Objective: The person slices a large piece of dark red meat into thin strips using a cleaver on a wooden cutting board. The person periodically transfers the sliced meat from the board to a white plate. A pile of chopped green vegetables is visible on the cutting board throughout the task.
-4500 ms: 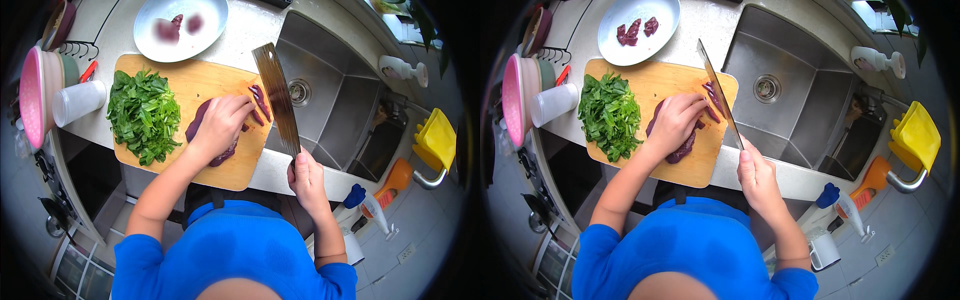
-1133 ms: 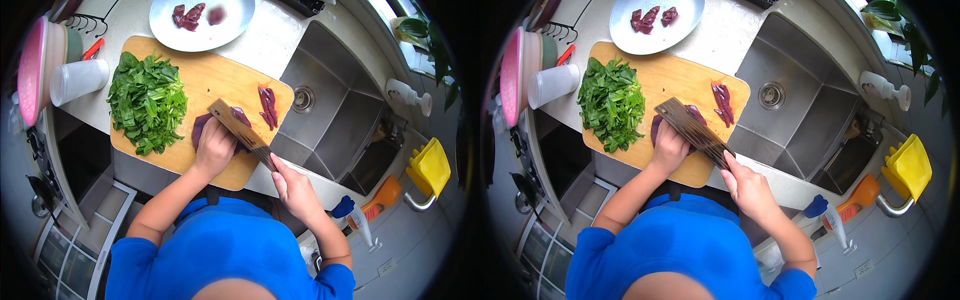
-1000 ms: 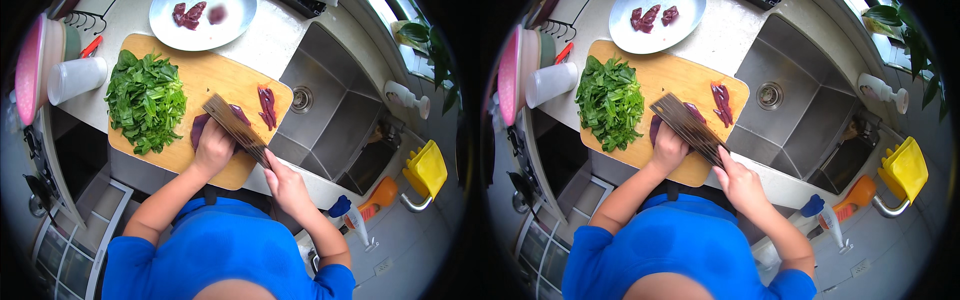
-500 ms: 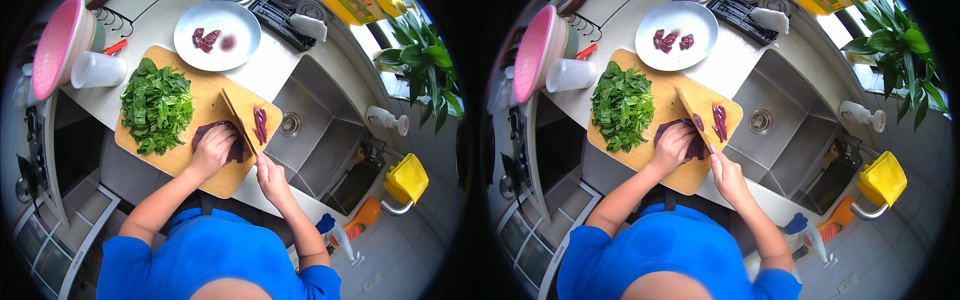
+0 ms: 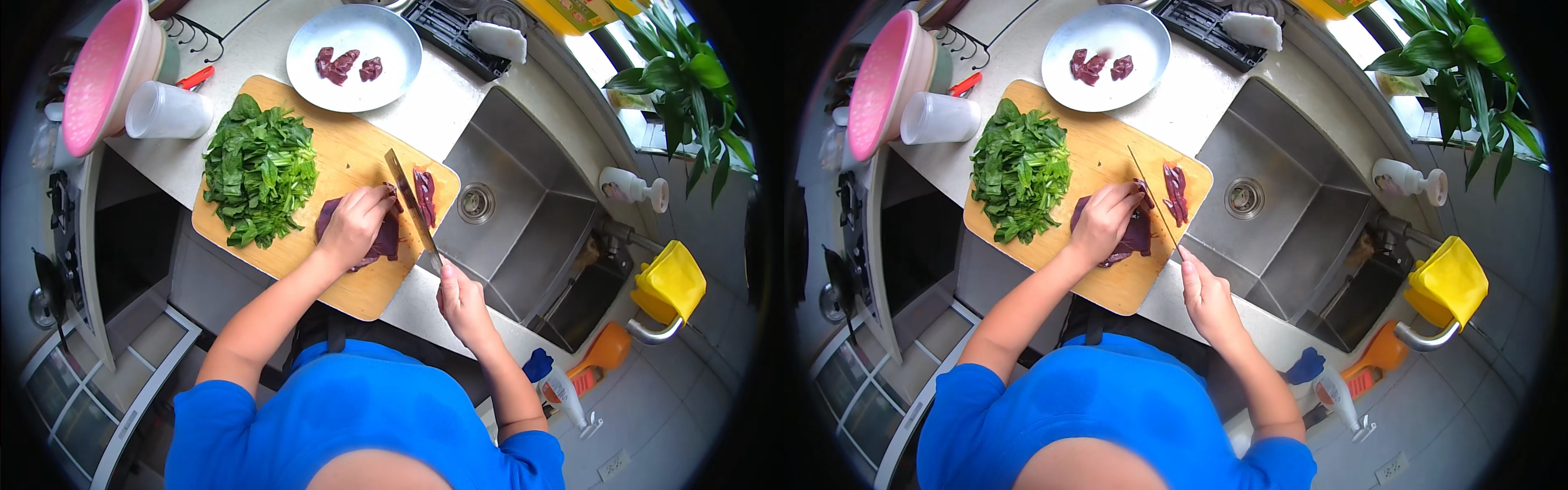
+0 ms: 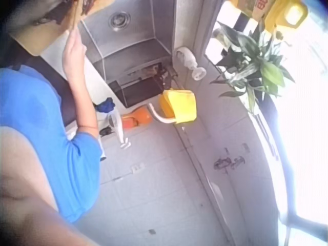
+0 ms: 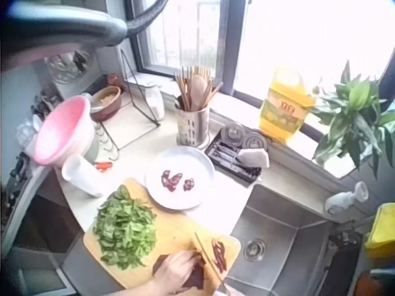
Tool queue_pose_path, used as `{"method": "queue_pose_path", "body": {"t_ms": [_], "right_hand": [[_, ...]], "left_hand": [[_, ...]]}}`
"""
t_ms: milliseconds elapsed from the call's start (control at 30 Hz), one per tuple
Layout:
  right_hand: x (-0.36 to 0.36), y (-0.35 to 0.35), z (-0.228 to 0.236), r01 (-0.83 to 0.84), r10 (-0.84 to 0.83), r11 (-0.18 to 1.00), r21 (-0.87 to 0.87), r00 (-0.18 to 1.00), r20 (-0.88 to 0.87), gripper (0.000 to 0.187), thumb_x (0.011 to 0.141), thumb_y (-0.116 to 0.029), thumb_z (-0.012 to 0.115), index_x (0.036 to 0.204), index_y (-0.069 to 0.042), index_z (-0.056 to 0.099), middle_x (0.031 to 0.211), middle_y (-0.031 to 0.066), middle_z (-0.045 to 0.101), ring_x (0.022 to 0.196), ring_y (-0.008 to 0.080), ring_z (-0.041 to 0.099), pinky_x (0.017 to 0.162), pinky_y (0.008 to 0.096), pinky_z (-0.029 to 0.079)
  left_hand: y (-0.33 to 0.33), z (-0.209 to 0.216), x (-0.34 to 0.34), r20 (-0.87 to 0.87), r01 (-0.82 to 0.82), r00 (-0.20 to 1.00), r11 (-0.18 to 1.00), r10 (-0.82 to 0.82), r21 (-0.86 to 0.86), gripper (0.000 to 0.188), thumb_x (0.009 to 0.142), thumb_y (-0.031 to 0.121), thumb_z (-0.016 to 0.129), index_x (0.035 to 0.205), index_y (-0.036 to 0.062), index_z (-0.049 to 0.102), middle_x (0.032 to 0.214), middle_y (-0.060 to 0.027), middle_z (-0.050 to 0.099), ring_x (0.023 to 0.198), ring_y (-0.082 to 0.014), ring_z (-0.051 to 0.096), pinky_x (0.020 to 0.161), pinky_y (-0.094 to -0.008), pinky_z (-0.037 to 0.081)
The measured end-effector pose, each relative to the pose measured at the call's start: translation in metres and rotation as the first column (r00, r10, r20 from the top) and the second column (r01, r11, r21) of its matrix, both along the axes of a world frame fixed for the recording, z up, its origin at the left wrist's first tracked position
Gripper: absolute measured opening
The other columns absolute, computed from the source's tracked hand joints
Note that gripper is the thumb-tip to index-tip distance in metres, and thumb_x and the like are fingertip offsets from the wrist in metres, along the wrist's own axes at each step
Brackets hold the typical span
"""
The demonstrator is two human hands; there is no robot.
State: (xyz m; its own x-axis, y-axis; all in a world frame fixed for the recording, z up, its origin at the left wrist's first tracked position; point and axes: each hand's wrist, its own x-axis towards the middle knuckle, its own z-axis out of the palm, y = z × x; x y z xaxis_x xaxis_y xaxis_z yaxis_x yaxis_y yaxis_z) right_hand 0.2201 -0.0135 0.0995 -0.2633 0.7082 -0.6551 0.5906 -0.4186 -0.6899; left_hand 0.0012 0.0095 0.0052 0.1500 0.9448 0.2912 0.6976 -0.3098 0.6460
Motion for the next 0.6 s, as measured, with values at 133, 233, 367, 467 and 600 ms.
{"method": "queue_pose_path", "body": {"t_ms": [133, 233, 367, 467, 600], "right_hand": [[-0.001, -0.004, 0.007, 0.029, -0.03, 0.996, -0.085, 1.0, -0.001, 0.046, 0.105, -0.034, 0.038, 0.134, -0.001, 0.052, 0.064, 0.0099, 0.056, 0.061, 0.019, 0.058, 0.065, 0.0337, 0.049], [-0.002, -0.003, 0.008, 0.007, -0.005, 0.994, -0.113, 1.0, 0.018, 0.046, 0.105, -0.034, 0.037, 0.134, -0.001, 0.051, 0.072, 0.012, 0.062, 0.066, 0.0222, 0.061, 0.07, 0.0352, 0.05], [-0.007, -0.006, 0.006, -0.008, 0.009, 0.999, -0.05, 1.0, 0.019, 0.044, 0.104, -0.03, 0.039, 0.133, 0.001, 0.051, 0.103, 0.0201, 0.067, 0.095, 0.0313, 0.066, 0.087, 0.0367, 0.049], [-0.011, -0.006, 0.009, -0.005, 0.006, 1.0, -0.025, 1.0, 0.02, 0.042, 0.104, -0.027, 0.041, 0.132, 0.003, 0.051, 0.121, 0.0226, 0.062, 0.114, 0.0348, 0.059, 0.097, 0.0365, 0.046], [-0.014, -0.006, 0.006, -0.016, 0.016, 1.0, -0.014, 1.0, 0.022, 0.041, 0.103, -0.026, 0.043, 0.132, 0.002, 0.051, 0.12, 0.0246, 0.062, 0.113, 0.037, 0.06, 0.097, 0.0383, 0.046]], "left_hand": [[0.007, -0.004, -0.005, -0.008, 0.012, 1.0, 1.0, -0.012, 0.012, 0.021, 0.075, -0.004, 0.065, 0.096, -0.0032, 0.066, 0.099, -0.0138, 0.065, 0.09, -0.0312, 0.063, 0.08, -0.0377, 0.052], [0.009, -0.008, -0.006, 0.006, 0.018, 1.0, 1.0, -0.018, 0.005, 0.02, 0.074, -0.005, 0.065, 0.094, -0.0033, 0.066, 0.098, -0.0139, 0.065, 0.088, -0.0316, 0.063, 0.079, -0.0381, 0.052], [0.01, -0.013, -0.005, -0.011, 0.023, 1.0, 0.999, -0.023, 0.032, 0.022, 0.072, -0.001, 0.059, 0.093, -0.0039, 0.065, 0.098, -0.0142, 0.063, 0.087, -0.0291, 0.061, 0.081, -0.0381, 0.051], [0.01, -0.012, -0.006, -0.007, 0.019, 1.0, 1.0, -0.019, 0.018, 0.021, 0.072, -0.002, 0.059, 0.091, -0.0042, 0.065, 0.098, -0.0144, 0.063, 0.087, -0.0296, 0.061, 0.08, -0.038, 0.051], [0.012, -0.011, -0.007, 0.03, 0.01, 0.999, 1.0, -0.01, -0.002, 0.019, 0.071, -0.003, 0.059, 0.089, -0.0037, 0.065, 0.097, -0.0156, 0.064, 0.087, -0.0313, 0.06, 0.079, -0.0384, 0.051]]}}
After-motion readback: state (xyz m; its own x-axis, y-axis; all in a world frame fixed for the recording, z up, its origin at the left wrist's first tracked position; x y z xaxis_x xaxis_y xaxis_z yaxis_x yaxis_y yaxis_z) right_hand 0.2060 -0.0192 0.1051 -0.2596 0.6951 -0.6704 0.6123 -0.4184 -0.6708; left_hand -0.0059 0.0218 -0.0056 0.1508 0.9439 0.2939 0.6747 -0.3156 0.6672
